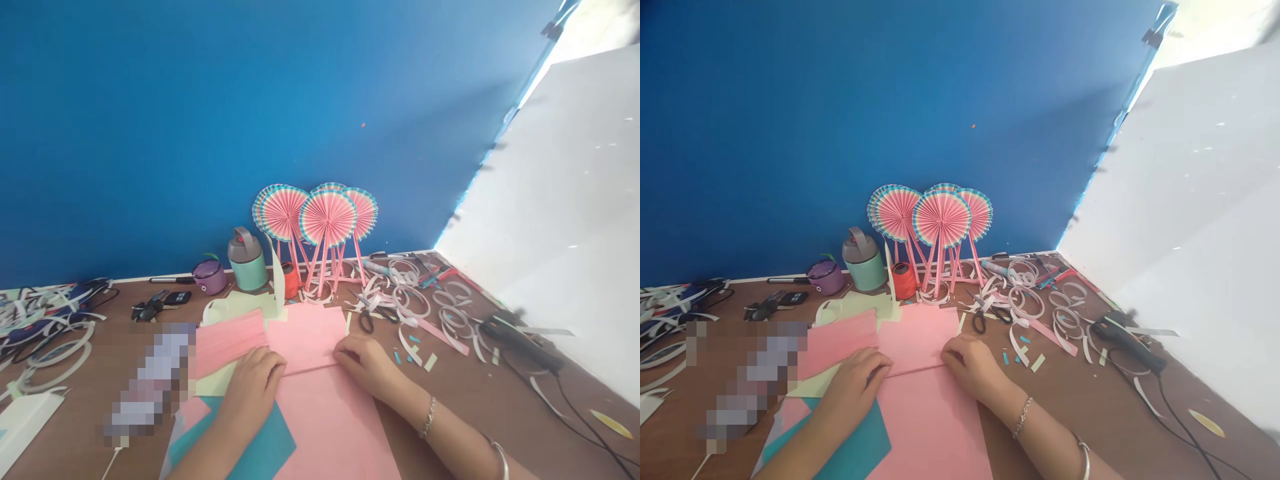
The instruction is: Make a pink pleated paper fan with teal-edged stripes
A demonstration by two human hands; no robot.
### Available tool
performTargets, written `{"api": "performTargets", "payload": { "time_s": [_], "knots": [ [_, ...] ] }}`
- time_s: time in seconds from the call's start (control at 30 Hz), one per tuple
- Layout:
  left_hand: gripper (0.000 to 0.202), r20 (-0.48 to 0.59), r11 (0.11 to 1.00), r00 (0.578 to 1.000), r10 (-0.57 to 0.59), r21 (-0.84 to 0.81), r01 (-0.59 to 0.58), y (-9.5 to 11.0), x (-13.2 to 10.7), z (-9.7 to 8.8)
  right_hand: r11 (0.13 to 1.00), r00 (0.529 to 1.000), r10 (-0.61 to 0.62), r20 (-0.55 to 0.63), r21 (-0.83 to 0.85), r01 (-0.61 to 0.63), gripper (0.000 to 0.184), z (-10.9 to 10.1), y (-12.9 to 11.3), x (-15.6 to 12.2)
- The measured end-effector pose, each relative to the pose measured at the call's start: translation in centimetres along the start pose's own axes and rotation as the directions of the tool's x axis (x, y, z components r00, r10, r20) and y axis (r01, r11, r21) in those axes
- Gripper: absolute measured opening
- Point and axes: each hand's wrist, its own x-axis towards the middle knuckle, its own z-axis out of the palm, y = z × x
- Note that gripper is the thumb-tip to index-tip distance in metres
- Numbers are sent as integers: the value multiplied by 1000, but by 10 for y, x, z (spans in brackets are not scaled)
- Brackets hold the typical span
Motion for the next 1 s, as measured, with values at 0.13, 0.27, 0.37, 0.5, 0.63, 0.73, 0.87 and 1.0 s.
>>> {"api": "performTargets", "payload": {
  "time_s": [0.13,0.27,0.37,0.5,0.63,0.73,0.87,1.0],
  "knots": [
    [22,28,999,999,-14,36,13,-1,1,1,999,999,50,15,10,-50,16,0,0,4],
    [23,57,998,998,-33,61,29,-1,1,0,979,979,192,66,64,-196,9,-1,2,8],
    [22,72,996,996,-43,79,37,0,2,0,972,973,212,92,82,-219,12,-2,3,10],
    [24,83,994,995,-46,104,38,2,4,-1,974,973,208,99,76,-216,18,-2,3,10],
    [26,110,991,992,-64,125,50,1,4,0,973,971,218,95,63,-224,16,-1,2,10],
    [26,126,989,989,-71,135,54,0,4,1,976,974,205,92,61,-211,15,0,2,10],
    [26,131,986,989,-65,161,44,1,4,1,973,972,214,97,68,-221,13,1,2,9],
    [26,128,978,990,-53,209,25,3,5,1,976,974,208,92,37,-213,12,2,1,9]
  ]
}}
